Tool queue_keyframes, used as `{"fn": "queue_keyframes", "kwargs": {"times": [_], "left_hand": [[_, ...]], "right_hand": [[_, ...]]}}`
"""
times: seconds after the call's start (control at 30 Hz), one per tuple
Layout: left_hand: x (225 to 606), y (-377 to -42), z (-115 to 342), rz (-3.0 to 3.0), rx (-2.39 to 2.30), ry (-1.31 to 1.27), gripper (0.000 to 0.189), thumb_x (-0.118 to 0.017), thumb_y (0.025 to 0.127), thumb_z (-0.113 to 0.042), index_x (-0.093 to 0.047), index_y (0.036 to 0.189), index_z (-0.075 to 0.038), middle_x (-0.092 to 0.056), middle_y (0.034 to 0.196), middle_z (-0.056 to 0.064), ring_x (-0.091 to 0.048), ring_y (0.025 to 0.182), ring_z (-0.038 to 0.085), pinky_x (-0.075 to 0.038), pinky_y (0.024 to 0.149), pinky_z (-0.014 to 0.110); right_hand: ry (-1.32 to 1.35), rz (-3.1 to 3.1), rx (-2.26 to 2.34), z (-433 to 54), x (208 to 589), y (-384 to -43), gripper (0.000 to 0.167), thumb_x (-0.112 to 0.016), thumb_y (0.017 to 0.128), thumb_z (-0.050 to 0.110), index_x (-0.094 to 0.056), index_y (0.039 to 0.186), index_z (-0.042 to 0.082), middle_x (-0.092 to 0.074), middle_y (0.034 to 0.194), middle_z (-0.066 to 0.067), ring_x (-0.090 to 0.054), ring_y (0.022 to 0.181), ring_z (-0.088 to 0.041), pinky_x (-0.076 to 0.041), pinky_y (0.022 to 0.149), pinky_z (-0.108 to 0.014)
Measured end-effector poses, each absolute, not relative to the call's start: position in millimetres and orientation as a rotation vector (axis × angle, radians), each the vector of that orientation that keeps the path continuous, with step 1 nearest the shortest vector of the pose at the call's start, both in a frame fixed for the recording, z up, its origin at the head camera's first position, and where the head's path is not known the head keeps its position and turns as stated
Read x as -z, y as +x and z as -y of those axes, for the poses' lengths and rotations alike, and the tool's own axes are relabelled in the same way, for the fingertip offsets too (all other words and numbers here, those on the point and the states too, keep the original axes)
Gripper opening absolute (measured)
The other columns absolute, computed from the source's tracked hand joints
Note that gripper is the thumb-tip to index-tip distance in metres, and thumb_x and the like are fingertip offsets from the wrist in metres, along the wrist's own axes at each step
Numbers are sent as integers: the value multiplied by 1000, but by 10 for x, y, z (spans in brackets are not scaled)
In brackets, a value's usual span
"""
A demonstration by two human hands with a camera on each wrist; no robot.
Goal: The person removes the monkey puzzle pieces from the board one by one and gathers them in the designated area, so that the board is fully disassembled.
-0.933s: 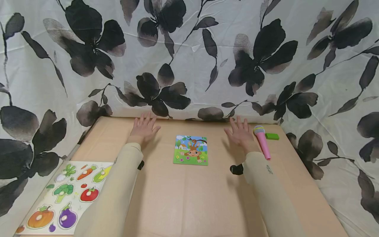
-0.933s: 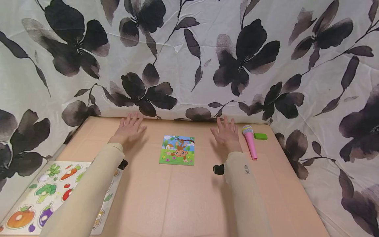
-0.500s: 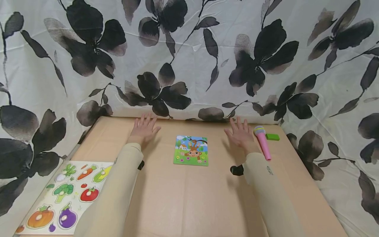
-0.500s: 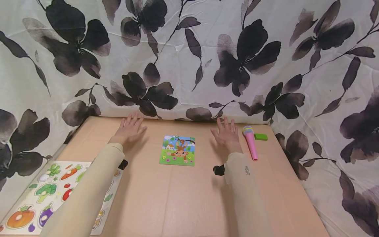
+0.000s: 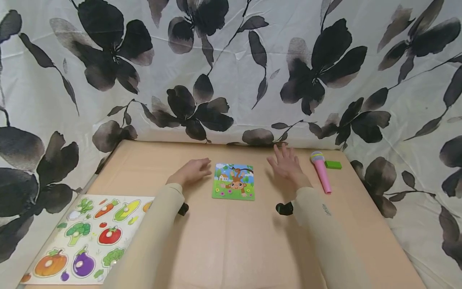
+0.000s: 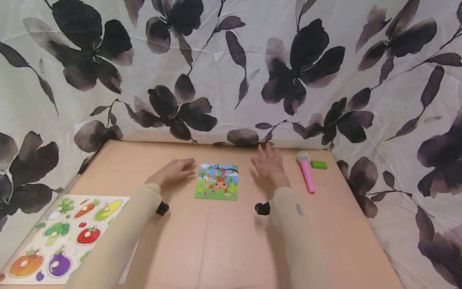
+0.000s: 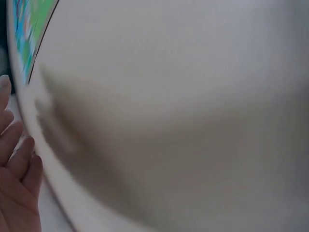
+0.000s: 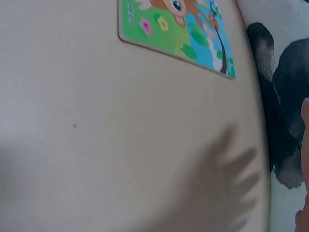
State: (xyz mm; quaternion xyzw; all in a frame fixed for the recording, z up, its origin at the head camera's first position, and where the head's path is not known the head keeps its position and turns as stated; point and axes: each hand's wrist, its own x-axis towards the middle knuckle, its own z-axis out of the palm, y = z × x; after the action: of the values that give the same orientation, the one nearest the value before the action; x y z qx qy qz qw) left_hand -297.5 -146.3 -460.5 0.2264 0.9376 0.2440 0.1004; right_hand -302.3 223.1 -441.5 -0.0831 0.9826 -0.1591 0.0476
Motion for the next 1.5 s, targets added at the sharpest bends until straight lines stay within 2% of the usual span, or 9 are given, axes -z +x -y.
{"fn": "queue_keyframes", "kwargs": {"times": [0.23, 0.5, 0.6, 0.73, 0.87, 1.0, 1.13, 1.33, 1.5], "left_hand": [[4863, -2907, 1340, -2740, -980, 619, 42, -69, 92, -18, -62, 130, -1, -46, 148, 14, -39, 139, 31, -29, 115, 44], [4882, -2898, 1317, -2693, -1077, 670, 37, -69, 92, -16, -65, 126, -1, -51, 145, 8, -37, 141, 27, -28, 116, 41], [4875, -2896, 1303, -2665, -1070, 654, 37, -68, 93, -17, -66, 126, -2, -50, 146, 7, -35, 141, 25, -26, 117, 41], [4876, -2892, 1292, -2649, -1048, 643, 38, -68, 93, -18, -65, 128, -3, -48, 148, 5, -33, 143, 23, -25, 117, 41], [4873, -2886, 1291, -2657, -1038, 654, 39, -68, 93, -19, -65, 128, -3, -47, 148, 6, -33, 143, 24, -23, 118, 42], [4871, -2883, 1294, -2654, -1033, 669, 39, -68, 93, -18, -64, 129, -2, -47, 148, 7, -32, 143, 24, -22, 118, 44], [4870, -2884, 1299, -2639, -1029, 671, 40, -68, 93, -18, -64, 129, -2, -46, 149, 7, -32, 143, 25, -21, 118, 44], [4861, -2891, 1323, -2617, -1017, 676, 42, -70, 91, -19, -63, 130, -3, -45, 149, 7, -30, 144, 25, -21, 118, 45], [4849, -2899, 1347, -2610, -1006, 690, 42, -70, 91, -20, -64, 130, -4, -45, 149, 6, -30, 144, 25, -21, 118, 45]], "right_hand": [[-313, -2964, 481, -2062, 4455, -3040, 69, -28, 104, 48, -7, 158, 10, 3, 162, -22, 11, 145, -47, -5, 114, -65], [-377, -2950, 504, -1914, 4503, -3035, 67, -28, 106, 45, -9, 158, 7, -1, 161, -24, 2, 144, -51, -9, 113, -67], [-399, -2926, 567, -1872, 4549, -3034, 68, -31, 105, 44, -10, 158, 7, -3, 161, -24, 2, 144, -51, -7, 114, -66], [-439, -2896, 667, -1838, 4626, -3056, 72, -30, 103, 51, -10, 158, 9, -3, 161, -25, 4, 144, -52, -4, 113, -67], [-475, -2899, 709, -1765, 4644, -3039, 71, -30, 103, 49, -14, 157, 6, -6, 160, -27, 1, 143, -53, -6, 113, -67], [-526, -2910, 706, -1670, 4621, -2993, 65, -37, 104, 37, -20, 154, -1, -14, 158, -28, -8, 144, -50, -9, 116, -60], [-624, -2911, 813, -1606, 4678, -2999, 62, -50, 102, 29, -31, 149, -6, -27, 154, -29, -20, 144, -44, -15, 118, -54], [-603, -2875, 1110, -1449, 4732, -2982, 48, -60, 98, 21, -51, 140, -2, -48, 143, -22, -44, 133, -37, -33, 111, -50], [-503, -2774, 1295, -1260, 4779, -2988, 41, -61, 98, 19, -58, 135, 2, -58, 133, -16, -57, 119, -32, -44, 103, -44]]}}
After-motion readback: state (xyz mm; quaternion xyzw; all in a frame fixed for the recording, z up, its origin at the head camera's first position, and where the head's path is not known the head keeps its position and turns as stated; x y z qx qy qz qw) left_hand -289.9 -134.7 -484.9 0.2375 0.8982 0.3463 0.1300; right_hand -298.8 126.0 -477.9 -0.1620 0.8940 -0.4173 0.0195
